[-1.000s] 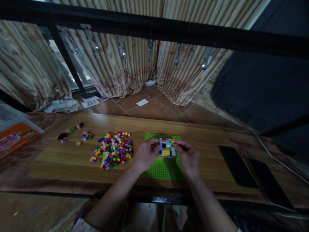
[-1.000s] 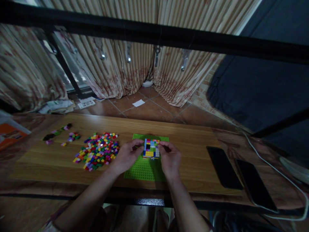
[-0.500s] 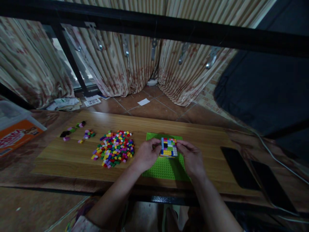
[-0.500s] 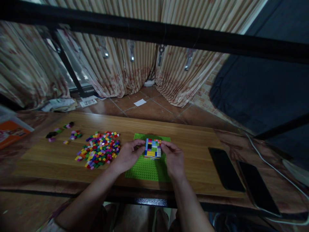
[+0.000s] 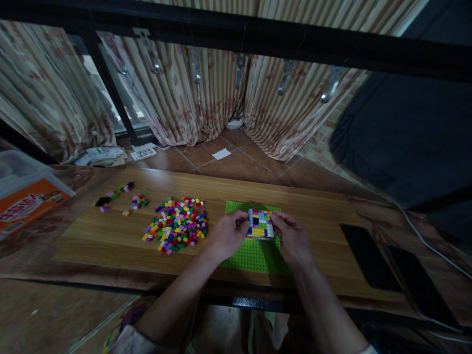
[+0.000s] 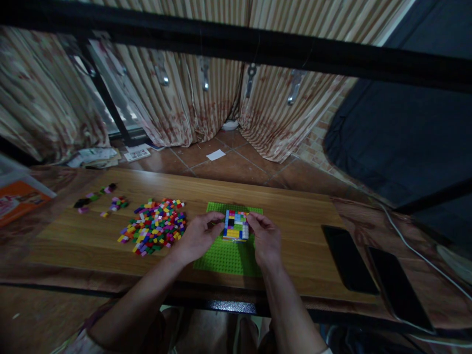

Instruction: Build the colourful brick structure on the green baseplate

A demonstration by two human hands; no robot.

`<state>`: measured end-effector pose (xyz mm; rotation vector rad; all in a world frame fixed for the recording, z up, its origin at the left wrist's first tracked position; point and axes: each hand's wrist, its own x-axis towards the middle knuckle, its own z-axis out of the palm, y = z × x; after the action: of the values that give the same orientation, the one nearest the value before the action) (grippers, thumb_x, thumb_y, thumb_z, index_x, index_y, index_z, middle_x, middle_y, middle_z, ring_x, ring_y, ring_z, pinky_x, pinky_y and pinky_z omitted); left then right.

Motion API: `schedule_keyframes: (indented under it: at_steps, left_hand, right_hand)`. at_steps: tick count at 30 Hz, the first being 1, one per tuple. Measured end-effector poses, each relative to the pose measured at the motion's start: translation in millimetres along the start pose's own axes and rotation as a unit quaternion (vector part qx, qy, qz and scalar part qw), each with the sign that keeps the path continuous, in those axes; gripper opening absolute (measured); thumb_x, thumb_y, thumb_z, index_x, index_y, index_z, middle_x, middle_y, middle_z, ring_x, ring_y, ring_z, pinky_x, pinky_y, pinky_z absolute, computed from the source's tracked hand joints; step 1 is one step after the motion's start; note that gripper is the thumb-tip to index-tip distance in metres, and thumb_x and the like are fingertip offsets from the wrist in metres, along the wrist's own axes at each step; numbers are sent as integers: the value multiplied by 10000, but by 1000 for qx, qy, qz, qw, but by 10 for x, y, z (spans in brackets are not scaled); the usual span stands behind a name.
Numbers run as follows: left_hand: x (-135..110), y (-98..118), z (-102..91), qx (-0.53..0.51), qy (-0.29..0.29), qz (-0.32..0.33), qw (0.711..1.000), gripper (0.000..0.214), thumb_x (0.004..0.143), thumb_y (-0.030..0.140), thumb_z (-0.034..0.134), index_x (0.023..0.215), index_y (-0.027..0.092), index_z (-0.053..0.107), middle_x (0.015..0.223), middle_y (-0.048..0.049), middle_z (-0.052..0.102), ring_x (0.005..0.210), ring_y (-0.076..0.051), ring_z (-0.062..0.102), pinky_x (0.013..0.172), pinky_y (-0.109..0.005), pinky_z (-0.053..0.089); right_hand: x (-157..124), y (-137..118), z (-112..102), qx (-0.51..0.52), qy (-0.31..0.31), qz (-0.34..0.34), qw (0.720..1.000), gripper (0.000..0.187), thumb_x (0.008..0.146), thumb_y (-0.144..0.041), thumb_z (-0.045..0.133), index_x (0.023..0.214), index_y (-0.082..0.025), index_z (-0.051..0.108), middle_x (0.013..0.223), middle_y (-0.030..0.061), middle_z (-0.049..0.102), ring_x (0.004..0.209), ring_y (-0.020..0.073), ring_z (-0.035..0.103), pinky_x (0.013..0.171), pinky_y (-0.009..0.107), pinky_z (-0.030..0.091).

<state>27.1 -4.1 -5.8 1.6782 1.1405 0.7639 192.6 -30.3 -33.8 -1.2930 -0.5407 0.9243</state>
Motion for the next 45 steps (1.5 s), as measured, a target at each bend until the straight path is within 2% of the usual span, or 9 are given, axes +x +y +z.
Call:
schedule_keyframes:
  at_steps: [16, 20, 24, 26, 28, 32, 34, 39, 45]
  left_hand:
    - [-3, -18, -27, 25, 15, -2, 1000, 240, 835, 234, 525, 1012, 187, 680, 882, -34, 719, 766, -165, 648, 710, -269, 501]
    - [39, -79, -182, 2, 71, 3, 997, 243, 830, 244, 540, 1009, 161, 681, 884, -52, 710, 739, -155, 632, 703, -264, 500]
    - [87, -99, -440, -71, 163, 10, 984, 234, 827, 248, 559, 1004, 152, 678, 832, -43, 692, 723, -139, 617, 665, -240, 500]
    - [88, -75, -609, -130, 227, 1, 965, 243, 815, 256, 576, 1013, 150, 670, 815, -38, 681, 711, -131, 610, 645, -229, 502]
    - [63, -40, -802, -199, 292, -1, 935, 236, 801, 261, 588, 991, 145, 665, 794, -27, 669, 685, -114, 603, 627, -212, 497]
    - [-47, -5, -1206, -297, 395, 22, 869, 218, 737, 265, 652, 906, 129, 665, 710, 5, 634, 550, -59, 542, 563, -178, 451]
    - [-112, -11, -1383, -353, 437, 28, 827, 208, 699, 243, 678, 868, 124, 660, 682, 17, 619, 512, -42, 522, 532, -161, 424]
    - [-254, -59, -1700, -485, 466, 13, 740, 152, 696, 164, 655, 841, 119, 639, 640, 38, 595, 480, -22, 516, 505, -133, 416]
    - [-369, -104, -1914, -567, 461, 10, 683, 77, 775, 122, 590, 846, 126, 621, 600, 50, 582, 457, -18, 514, 490, -124, 432]
  right_hand:
    - [21, 28, -39, -37, 0, -21, 999, 296, 589, -381, 806, 780, -175, 712, 723, 7, 699, 627, 147, 618, 636, 313, 505]
    - [-53, -141, -68, -84, 69, -87, 990, 281, 659, -420, 761, 779, -173, 698, 706, 1, 653, 603, 124, 572, 573, 263, 466]
    - [-257, -344, 1, -193, 124, -193, 954, 260, 748, -417, 696, 870, -187, 714, 716, 4, 649, 644, 140, 584, 619, 276, 481]
    - [-416, -365, 92, -209, 91, -227, 947, 250, 776, -423, 673, 847, -187, 707, 786, 33, 681, 721, 173, 626, 691, 313, 515]
    - [-581, -308, 205, -239, 12, -247, 939, 227, 812, -414, 644, 872, -203, 706, 877, 48, 703, 809, 194, 654, 764, 337, 524]
    - [-811, -61, 422, -333, -219, -324, 858, 173, 887, -333, 560, 957, -251, 695, 948, 43, 695, 884, 193, 653, 791, 326, 520]
    - [-861, 61, 510, -357, -277, -329, 829, 190, 908, -300, 524, 1001, -249, 681, 967, 53, 691, 896, 194, 654, 789, 324, 522]
    - [-888, 270, 672, -389, -318, -326, 801, 218, 915, -291, 497, 1040, -242, 668, 992, 60, 689, 925, 205, 655, 819, 339, 526]
    - [-868, 342, 1004, -409, -311, -346, 785, 237, 910, -297, 491, 1064, -256, 667, 1032, 60, 672, 980, 221, 628, 878, 380, 503]
